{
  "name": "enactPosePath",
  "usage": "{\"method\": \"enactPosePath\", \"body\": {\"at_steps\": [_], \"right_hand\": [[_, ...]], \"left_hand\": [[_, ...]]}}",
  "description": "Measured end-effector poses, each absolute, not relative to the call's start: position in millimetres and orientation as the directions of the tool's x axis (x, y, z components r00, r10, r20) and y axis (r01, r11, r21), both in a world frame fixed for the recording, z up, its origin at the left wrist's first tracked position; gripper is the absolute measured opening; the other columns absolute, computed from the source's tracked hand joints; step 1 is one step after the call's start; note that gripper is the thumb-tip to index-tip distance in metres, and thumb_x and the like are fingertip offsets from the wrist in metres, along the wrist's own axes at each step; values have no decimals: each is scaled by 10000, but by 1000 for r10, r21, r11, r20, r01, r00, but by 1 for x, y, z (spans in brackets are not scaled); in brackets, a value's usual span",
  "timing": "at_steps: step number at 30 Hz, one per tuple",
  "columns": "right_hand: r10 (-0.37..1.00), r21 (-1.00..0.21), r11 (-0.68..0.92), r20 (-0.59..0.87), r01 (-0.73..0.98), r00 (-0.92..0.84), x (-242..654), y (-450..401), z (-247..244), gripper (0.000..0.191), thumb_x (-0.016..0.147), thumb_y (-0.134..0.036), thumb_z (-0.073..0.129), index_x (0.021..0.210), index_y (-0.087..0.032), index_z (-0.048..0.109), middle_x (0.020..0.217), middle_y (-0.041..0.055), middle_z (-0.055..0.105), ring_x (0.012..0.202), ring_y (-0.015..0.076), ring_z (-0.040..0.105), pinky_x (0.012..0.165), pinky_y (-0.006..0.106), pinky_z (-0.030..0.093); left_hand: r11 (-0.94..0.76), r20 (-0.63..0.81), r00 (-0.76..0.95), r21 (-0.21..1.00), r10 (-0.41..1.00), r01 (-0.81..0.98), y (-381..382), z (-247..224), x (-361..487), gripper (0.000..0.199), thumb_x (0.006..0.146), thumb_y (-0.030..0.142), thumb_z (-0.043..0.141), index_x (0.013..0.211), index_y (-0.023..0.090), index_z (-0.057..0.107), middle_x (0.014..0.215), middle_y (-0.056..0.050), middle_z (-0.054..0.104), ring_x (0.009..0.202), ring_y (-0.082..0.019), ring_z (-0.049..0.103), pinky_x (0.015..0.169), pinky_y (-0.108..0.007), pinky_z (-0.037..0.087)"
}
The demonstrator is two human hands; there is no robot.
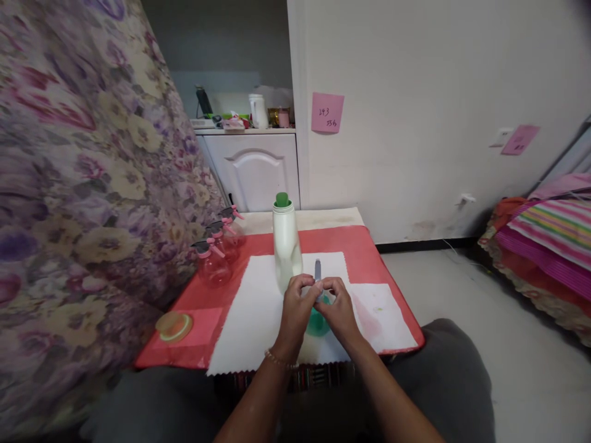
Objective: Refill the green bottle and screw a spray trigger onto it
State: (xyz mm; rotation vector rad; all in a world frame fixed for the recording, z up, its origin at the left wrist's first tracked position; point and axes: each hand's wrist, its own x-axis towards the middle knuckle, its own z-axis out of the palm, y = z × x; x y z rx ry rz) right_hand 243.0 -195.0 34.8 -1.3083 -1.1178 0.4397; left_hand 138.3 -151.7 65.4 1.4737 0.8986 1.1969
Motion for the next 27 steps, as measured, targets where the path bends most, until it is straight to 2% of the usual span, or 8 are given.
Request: {"method": "enactPosePath", "body": {"at_steps": [4, 9, 12, 15, 17, 20, 23, 27], "right_hand": [[833, -902, 310, 409, 299, 372, 243, -197, 38, 298, 745, -240, 672, 1035, -243, 602, 1083, 46, 595, 1039, 226, 569, 915, 381, 456], [820, -905, 318, 413, 284, 397, 243, -195, 36, 116, 775, -247, 638, 889, -232, 619, 949, 21, 620, 950, 210, 589, 862, 356, 469], [798, -919, 281, 385, 278, 464, 241, -193, 34, 182, 714, -221, 688, 873, -225, 599, 897, 5, 588, 891, 208, 571, 823, 354, 462], [816, -915, 303, 394, 266, 424, 240, -197, 35, 279, 719, -207, 680, 990, -231, 620, 998, 25, 610, 968, 216, 572, 878, 362, 454], [828, -908, 330, 409, 257, 383, 240, -199, 36, 259, 756, -201, 637, 1012, -238, 632, 1026, 28, 630, 1003, 213, 578, 904, 358, 454], [814, -912, 323, 403, 251, 418, 239, -199, 37, 136, 774, -223, 630, 910, -229, 627, 946, 18, 630, 942, 205, 591, 867, 348, 470], [790, -921, 298, 386, 252, 476, 237, -198, 37, 194, 731, -248, 693, 899, -226, 599, 922, 11, 603, 908, 206, 582, 843, 351, 473], [822, -907, 339, 415, 252, 390, 238, -200, 40, 226, 756, -233, 663, 979, -237, 632, 997, 29, 638, 973, 214, 594, 875, 351, 475]], "left_hand": [[-212, 218, 240, 976, 946, -51, -152, 66, 138, 219, 730, 398, 689, 805, 196, 652, 871, -45, 644, 874, -210, 594, 813, -339, 462], [-198, 206, 241, 978, 948, -57, -151, 66, 138, 217, 709, 392, 705, 793, 198, 653, 853, -39, 647, 863, -211, 594, 802, -338, 461], [-198, 205, 244, 979, 948, -53, -151, 66, 138, 214, 708, 389, 706, 791, 199, 654, 837, -35, 647, 854, -212, 597, 797, -339, 459], [-195, 201, 249, 980, 947, -48, -151, 66, 137, 212, 716, 392, 699, 792, 199, 654, 847, -35, 651, 852, -211, 598, 798, -339, 456], [-191, 196, 252, 981, 947, -46, -151, 66, 137, 214, 719, 394, 698, 796, 199, 651, 842, -35, 650, 855, -211, 596, 800, -338, 455], [-190, 196, 248, 981, 949, -46, -150, 66, 137, 217, 719, 391, 699, 805, 199, 647, 827, -33, 645, 859, -212, 594, 802, -341, 456], [-193, 199, 247, 980, 948, -49, -150, 66, 137, 220, 713, 393, 702, 800, 199, 645, 819, -31, 643, 861, -216, 596, 803, -344, 459], [-197, 204, 243, 979, 948, -52, -151, 67, 137, 221, 709, 392, 704, 799, 198, 648, 828, -35, 646, 860, -214, 596, 809, -345, 459]]}}
